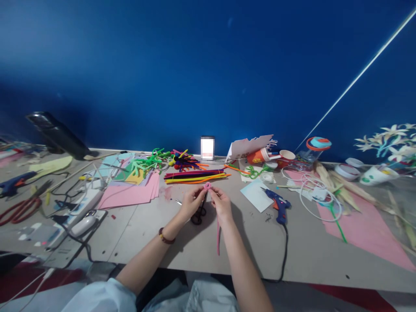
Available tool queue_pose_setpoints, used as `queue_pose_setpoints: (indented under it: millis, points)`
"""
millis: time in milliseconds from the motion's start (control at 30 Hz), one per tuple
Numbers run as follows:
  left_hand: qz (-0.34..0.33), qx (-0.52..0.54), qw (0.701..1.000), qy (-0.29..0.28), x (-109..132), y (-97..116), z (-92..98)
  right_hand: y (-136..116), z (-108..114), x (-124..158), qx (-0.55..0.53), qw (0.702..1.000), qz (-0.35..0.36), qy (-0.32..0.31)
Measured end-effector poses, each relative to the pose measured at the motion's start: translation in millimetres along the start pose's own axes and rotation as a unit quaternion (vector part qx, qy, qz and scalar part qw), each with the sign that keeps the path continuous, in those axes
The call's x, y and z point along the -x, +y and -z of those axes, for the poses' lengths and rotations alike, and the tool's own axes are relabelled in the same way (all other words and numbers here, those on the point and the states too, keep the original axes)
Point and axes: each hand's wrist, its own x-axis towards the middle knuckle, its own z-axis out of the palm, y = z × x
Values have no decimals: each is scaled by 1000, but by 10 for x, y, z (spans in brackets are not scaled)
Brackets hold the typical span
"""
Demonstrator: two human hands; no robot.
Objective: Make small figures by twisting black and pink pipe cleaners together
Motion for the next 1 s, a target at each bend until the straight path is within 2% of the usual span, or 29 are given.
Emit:
queue_pose_setpoints:
  millis: [133,300,433,867,1000]
  points:
    - [-38,-84,996,10,11,-51,2,24,4,1,66,997,31,23]
    - [-34,-175,984,-2,24,-83,6,80,49,-18,162,979,123,21]
    - [-24,-203,979,-6,23,-109,6,89,63,-10,204,966,157,11]
    - [10,-287,958,-2,33,-134,-14,60,33,25,250,952,177,4]
    - [16,-287,958,-14,39,-111,-7,64,27,32,232,959,165,6]
